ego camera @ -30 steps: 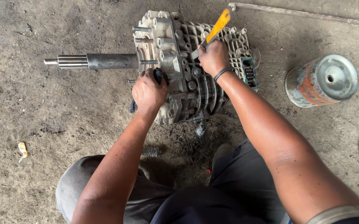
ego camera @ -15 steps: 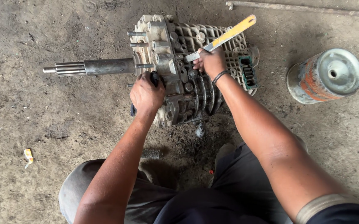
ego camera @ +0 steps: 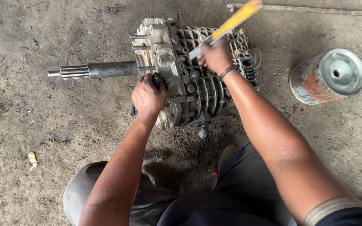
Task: The person is cleaning a disassembled engine block using a scraper and a cloth. They repeatedly scrape and wipe the surface to remove grime and debris.
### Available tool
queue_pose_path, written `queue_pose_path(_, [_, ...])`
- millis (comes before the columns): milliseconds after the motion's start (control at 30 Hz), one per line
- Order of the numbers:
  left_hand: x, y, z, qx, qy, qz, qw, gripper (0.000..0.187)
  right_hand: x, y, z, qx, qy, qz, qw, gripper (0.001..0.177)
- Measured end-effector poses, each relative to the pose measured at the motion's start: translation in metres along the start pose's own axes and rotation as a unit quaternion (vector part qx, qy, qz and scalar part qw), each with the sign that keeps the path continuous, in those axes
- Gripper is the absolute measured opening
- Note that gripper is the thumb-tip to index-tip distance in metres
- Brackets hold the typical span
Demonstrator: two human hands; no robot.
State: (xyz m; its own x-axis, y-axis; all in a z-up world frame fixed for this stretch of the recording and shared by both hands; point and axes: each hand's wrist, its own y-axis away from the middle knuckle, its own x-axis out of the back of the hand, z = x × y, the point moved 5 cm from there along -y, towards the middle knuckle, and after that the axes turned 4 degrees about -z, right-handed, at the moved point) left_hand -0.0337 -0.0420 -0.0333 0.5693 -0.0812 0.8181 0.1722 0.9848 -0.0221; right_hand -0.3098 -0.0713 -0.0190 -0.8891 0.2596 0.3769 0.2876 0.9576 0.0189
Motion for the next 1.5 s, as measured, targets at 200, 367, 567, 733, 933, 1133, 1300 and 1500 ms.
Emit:
queue_pose_path(200, [0.003, 0.003, 0.001, -0.007, 0.014, 0.001, 1.000, 0.032, -0.026, 0.012, -0.026, 0.124, 0.397, -0.023, 0.909, 0.034])
queue_pose_path(367, [0.010, 0.007, 0.004, -0.065, 0.010, 0.093, 0.993, 0.029, -0.046, 0.002, -0.043, 0.094, 0.491, -0.099, 0.860, 0.032])
queue_pose_path(567, [0.012, 0.009, 0.001, -0.059, 0.040, 0.079, 0.994, 0.029, -0.031, -0.006, -0.030, 0.201, 0.409, -0.072, 0.887, 0.017])
queue_pose_path(733, [0.003, 0.005, -0.002, -0.026, 0.029, 0.010, 0.999, 0.035, -0.027, -0.002, -0.017, 0.133, 0.287, -0.088, 0.944, 0.009])
queue_pose_path(933, [0.002, 0.002, -0.004, -0.023, -0.011, 0.013, 1.000, 0.039, -0.014, -0.009, -0.041, 0.051, 0.345, -0.078, 0.934, 0.034])
queue_pose_path(1133, [0.002, 0.003, -0.004, -0.009, 0.006, -0.019, 1.000, 0.040, -0.029, 0.001, -0.056, 0.114, 0.281, -0.111, 0.947, 0.007])
queue_pose_path(1300, [0.003, 0.003, -0.003, -0.010, 0.008, -0.012, 1.000, 0.038, -0.036, -0.010, -0.055, 0.098, 0.378, -0.123, 0.913, 0.003])
queue_pose_path(1500, [0.008, 0.005, -0.002, -0.044, 0.006, 0.059, 0.997, 0.039, -0.060, -0.016, -0.063, 0.090, 0.518, -0.167, 0.834, 0.011])
